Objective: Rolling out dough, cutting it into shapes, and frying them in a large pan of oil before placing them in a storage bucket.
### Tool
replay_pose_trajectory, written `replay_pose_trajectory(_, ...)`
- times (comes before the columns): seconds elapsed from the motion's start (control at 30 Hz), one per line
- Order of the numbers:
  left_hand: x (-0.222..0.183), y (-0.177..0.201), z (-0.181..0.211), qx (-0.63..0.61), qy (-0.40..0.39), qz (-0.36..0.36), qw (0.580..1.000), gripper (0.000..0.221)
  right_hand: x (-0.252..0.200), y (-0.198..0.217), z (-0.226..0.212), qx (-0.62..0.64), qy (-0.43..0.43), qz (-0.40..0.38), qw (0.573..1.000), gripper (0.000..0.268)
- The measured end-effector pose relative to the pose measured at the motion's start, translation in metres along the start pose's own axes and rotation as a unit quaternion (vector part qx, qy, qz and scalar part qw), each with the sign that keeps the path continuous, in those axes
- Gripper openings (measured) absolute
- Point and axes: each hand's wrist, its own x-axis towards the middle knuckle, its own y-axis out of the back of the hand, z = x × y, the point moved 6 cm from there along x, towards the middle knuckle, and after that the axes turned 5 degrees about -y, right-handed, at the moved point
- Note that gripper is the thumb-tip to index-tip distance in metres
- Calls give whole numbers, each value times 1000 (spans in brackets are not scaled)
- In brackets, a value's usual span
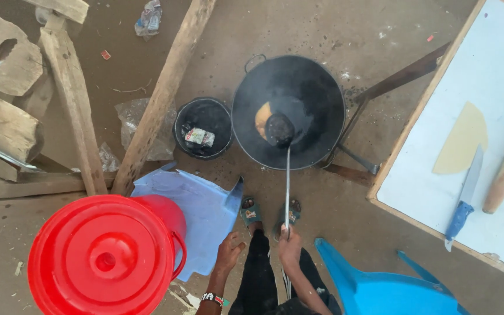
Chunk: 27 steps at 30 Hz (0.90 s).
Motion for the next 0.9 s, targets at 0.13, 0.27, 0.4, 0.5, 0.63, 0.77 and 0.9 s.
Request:
replay_pose_trajectory(0.13,-3,3,3,16,-18,-5,1000,57,53,-4,18,-11,16,39,999,35)
replay_pose_trajectory(0.27,-9,5,3,14,-3,-6,1000,57,103,6,16,-54,17,109,992,28)
replay_pose_trajectory(0.4,-14,5,-3,2,19,-10,1000,59,169,-6,35,-7,64,135,989,27)
replay_pose_trajectory(0.5,-24,9,7,0,19,-21,1000,59,174,-7,17,-29,83,128,988,37)
replay_pose_trajectory(0.63,-23,12,5,7,14,-19,1000,58,179,-20,3,-42,158,128,978,33)
replay_pose_trajectory(0.77,-21,14,-3,3,24,-14,1000,59,158,-35,-6,-74,122,100,985,34)
replay_pose_trajectory(0.9,-12,12,-21,-7,-13,-11,1000,58,113,-36,-14,-111,130,99,980,30)
